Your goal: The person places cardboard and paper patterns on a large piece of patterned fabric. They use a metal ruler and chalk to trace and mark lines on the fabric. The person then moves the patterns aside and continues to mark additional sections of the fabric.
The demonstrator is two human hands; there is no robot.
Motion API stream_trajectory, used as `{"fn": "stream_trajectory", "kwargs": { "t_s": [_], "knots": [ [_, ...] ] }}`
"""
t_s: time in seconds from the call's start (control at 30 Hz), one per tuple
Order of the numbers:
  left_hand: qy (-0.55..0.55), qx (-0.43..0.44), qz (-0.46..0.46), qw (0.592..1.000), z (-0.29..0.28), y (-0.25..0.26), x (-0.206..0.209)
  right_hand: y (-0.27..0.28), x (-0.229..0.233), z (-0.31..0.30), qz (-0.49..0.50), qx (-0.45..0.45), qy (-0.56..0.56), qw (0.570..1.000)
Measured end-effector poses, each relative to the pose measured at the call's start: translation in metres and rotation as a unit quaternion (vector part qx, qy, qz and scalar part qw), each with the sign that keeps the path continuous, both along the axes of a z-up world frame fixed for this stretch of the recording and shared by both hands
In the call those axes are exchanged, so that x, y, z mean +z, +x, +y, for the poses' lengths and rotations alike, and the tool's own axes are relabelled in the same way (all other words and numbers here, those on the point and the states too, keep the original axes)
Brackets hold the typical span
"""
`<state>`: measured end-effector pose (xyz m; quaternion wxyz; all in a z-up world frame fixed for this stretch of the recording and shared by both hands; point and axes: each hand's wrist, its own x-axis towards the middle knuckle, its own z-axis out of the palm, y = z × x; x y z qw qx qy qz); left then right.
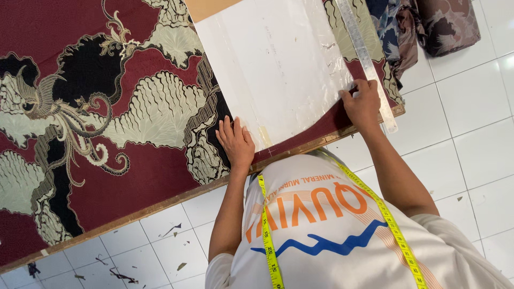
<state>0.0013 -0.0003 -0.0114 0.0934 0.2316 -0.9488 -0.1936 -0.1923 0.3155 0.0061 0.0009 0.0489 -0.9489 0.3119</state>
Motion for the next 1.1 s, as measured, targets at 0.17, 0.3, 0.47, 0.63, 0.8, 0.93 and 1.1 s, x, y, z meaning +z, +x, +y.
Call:
{"fn": "stream_trajectory", "kwargs": {
  "t_s": [0.17,0.3,0.47,0.63,0.8,0.93,1.1],
  "knots": [
    [0.011,-0.009,0.008,1.000,-0.002,0.002,0.001,-0.003,-0.008,0.003,0.002,0.013,0.014,1.000],
    [0.024,-0.021,-0.016,0.999,-0.008,0.001,0.008,-0.006,-0.014,0.009,-0.001,0.028,0.009,1.000],
    [0.029,-0.063,-0.027,0.997,-0.023,0.009,0.024,-0.007,-0.021,0.014,0.015,0.046,0.008,0.999],
    [0.051,-0.122,-0.030,0.991,-0.033,0.018,0.033,-0.010,-0.025,0.017,0.009,0.048,0.018,0.999],
    [0.049,-0.151,-0.021,0.987,-0.038,0.022,0.031,-0.022,-0.032,0.022,0.009,0.064,0.024,0.998],
    [0.045,-0.157,-0.009,0.987,-0.039,0.025,0.027,-0.033,-0.038,0.028,0.005,0.058,0.020,0.998],
    [0.039,-0.155,-0.009,0.987,-0.041,0.022,0.024,-0.045,-0.042,0.030,-0.014,0.041,0.026,0.999]
  ]
}}
